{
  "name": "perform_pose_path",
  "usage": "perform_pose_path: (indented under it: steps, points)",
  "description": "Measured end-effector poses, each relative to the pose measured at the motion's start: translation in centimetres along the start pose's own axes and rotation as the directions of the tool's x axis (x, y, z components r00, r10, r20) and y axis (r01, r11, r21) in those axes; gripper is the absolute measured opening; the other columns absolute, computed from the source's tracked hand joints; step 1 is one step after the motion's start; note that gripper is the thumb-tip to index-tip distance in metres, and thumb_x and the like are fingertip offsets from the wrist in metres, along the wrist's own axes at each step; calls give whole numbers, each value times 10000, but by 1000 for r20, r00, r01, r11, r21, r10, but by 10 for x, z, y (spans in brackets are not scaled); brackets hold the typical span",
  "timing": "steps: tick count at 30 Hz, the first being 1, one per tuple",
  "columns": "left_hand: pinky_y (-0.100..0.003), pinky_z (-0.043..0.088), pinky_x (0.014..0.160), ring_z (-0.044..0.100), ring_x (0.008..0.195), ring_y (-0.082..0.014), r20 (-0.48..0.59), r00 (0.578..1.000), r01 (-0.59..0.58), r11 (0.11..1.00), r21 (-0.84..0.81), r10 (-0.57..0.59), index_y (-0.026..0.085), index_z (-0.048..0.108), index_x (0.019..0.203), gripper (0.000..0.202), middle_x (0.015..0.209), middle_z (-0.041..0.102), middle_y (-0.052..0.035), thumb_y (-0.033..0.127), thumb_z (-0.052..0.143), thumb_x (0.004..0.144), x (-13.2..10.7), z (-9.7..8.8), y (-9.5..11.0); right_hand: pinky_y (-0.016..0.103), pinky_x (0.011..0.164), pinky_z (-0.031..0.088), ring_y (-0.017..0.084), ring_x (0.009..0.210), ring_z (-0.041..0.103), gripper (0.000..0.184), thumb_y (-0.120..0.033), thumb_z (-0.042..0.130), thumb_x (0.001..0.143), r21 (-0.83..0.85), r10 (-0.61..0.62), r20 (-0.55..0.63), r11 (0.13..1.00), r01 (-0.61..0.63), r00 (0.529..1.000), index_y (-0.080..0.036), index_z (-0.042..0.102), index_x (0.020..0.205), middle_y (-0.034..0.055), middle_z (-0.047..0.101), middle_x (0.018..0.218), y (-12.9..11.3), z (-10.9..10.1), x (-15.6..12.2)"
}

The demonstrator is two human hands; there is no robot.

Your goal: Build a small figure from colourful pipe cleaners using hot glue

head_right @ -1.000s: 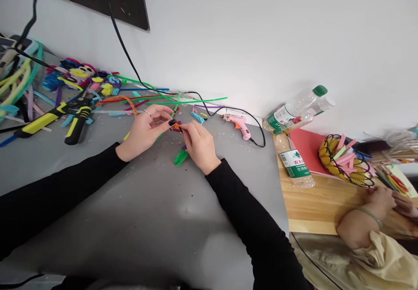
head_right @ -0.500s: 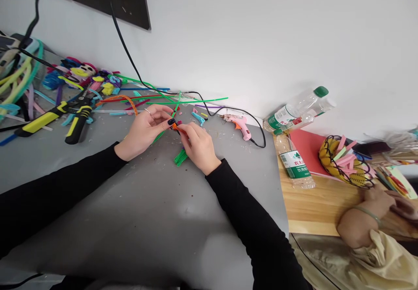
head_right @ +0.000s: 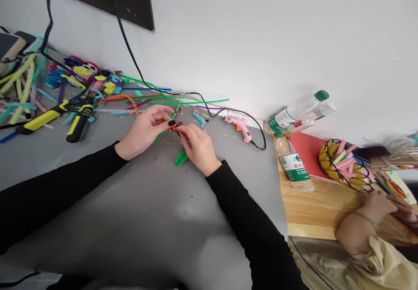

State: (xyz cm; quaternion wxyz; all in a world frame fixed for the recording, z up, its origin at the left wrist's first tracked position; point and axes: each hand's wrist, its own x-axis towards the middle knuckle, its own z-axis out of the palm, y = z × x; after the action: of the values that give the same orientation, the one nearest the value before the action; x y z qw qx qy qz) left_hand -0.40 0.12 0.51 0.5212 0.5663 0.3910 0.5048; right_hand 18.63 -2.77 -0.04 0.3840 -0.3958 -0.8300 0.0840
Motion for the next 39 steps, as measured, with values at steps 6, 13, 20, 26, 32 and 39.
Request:
perform_pose_path:
  steps: [6, 13, 20, 26, 32, 39]
  points:
    - [-321, 574, 698, 675, 654, -162, 44, 999, -11, 996, 87, 7, 210, 595, 1050, 301, 682, 655, 46, 301, 746, 806, 2, -3, 4, 302, 743, 551, 182, 861, 691, 245, -209, 421, 1074, 20, -41, 19, 999, 40, 999, -210, 664, 1100, 77, 696, 941, 3, -3, 1]
    - [-323, 549, 662, 692, 682, -184, 160, 987, -10, 980, 197, -22, 213, 607, 1101, 274, 685, 648, 34, 230, 664, 833, 1, -5, 5, 316, 767, 565, 184, 868, 687, 315, -178, 366, 1079, 6, -82, 73, 997, 82, 994, -212, 678, 1055, 85, 694, 956, 6, -7, 1]
    - [-310, 557, 653, 690, 692, -177, 131, 991, -16, 987, 162, -5, 210, 622, 1080, 268, 726, 669, 19, 254, 696, 826, 5, -8, 3, 362, 803, 569, 215, 893, 686, 190, -241, 467, 1065, -52, -61, 20, 997, 62, 998, -242, 652, 1109, 72, 688, 941, 7, -8, 1]
    - [-326, 581, 687, 695, 734, -181, -71, 997, 14, 999, -43, -17, 219, 610, 1059, 351, 786, 685, 1, 358, 776, 782, 12, -13, -4, 371, 829, 604, 182, 886, 672, 504, -370, 699, 949, 302, 284, -286, 933, -195, 915, -286, 454, 1381, 74, 644, 1128, 16, -3, 2]
    - [-338, 577, 692, 692, 714, -184, 45, 998, 41, 999, 22, -42, 211, 592, 1102, 364, 768, 683, 8, 334, 761, 804, 6, -8, 2, 346, 800, 625, 181, 914, 704, 269, -416, 724, 916, 590, 320, -2, 765, -257, 947, -237, 639, 1099, 58, 698, 1051, 13, 0, 3]
    - [-365, 610, 798, 741, 846, -203, 67, 998, -17, 990, 140, 7, 211, 579, 1099, 273, 952, 733, -39, 299, 696, 869, 0, -4, 5, 378, 752, 643, 185, 789, 721, 239, -455, 701, 934, 566, 389, 36, 752, -339, 921, -217, 672, 921, 39, 721, 906, 9, 1, 1]
